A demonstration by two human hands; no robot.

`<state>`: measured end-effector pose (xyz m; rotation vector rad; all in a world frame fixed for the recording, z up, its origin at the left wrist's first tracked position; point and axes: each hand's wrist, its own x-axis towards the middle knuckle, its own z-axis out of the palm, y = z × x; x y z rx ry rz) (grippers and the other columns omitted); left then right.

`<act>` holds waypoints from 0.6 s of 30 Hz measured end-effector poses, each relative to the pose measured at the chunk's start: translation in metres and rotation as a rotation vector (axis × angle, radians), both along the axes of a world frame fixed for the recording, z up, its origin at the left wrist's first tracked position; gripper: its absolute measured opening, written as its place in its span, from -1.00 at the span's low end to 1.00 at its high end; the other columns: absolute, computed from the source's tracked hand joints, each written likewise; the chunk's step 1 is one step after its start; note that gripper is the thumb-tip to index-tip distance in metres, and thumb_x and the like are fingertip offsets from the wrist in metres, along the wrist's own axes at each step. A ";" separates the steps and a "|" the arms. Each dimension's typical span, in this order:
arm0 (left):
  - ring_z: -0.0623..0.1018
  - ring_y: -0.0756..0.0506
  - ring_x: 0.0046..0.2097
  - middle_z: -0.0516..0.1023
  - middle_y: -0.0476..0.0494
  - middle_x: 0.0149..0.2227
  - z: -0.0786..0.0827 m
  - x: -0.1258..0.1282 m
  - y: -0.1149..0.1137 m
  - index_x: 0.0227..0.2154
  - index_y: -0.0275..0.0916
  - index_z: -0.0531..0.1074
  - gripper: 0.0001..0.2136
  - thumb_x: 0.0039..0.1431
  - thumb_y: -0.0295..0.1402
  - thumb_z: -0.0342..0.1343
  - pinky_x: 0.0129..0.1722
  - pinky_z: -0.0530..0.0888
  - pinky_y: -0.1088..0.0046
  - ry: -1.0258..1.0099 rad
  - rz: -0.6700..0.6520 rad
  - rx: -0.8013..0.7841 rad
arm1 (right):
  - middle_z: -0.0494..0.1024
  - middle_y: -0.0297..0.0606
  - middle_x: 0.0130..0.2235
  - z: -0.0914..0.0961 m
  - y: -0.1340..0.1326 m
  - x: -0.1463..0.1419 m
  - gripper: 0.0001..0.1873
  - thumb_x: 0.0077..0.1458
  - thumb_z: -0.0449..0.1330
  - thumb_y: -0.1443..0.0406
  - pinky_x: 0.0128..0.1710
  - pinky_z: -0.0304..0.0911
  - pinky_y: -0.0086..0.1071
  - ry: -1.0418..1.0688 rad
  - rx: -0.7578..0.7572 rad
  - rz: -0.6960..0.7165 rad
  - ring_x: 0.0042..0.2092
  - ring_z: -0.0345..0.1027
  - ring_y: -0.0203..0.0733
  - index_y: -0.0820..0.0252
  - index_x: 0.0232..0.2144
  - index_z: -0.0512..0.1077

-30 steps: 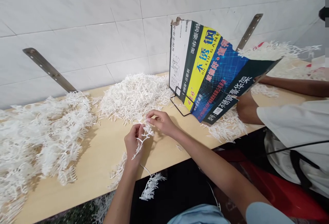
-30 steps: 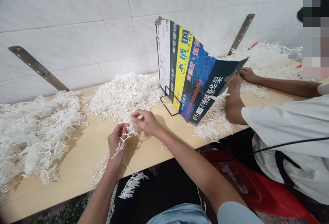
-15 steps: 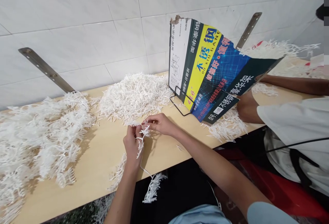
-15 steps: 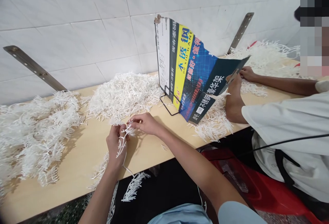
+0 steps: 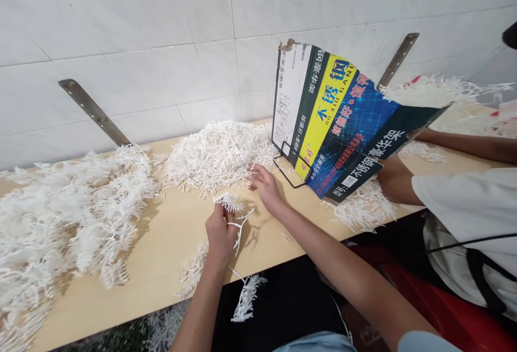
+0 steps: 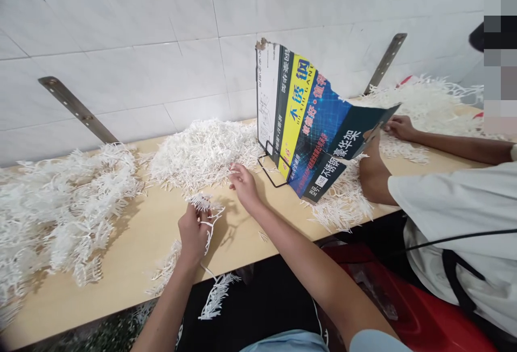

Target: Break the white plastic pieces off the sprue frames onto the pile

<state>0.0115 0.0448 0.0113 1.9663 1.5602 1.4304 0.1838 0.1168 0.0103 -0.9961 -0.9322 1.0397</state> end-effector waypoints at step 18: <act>0.43 -0.07 -0.45 0.45 0.03 -0.56 0.002 -0.003 0.007 -0.28 -0.20 0.47 -0.86 0.20 -0.28 0.08 -0.43 0.31 0.49 -0.088 -0.187 -0.253 | 0.52 -0.35 -0.52 0.004 -0.015 -0.011 -0.79 0.05 0.25 0.27 -0.46 0.15 -0.47 -0.286 -0.045 0.251 -0.47 0.32 -0.31 0.22 -0.57 0.50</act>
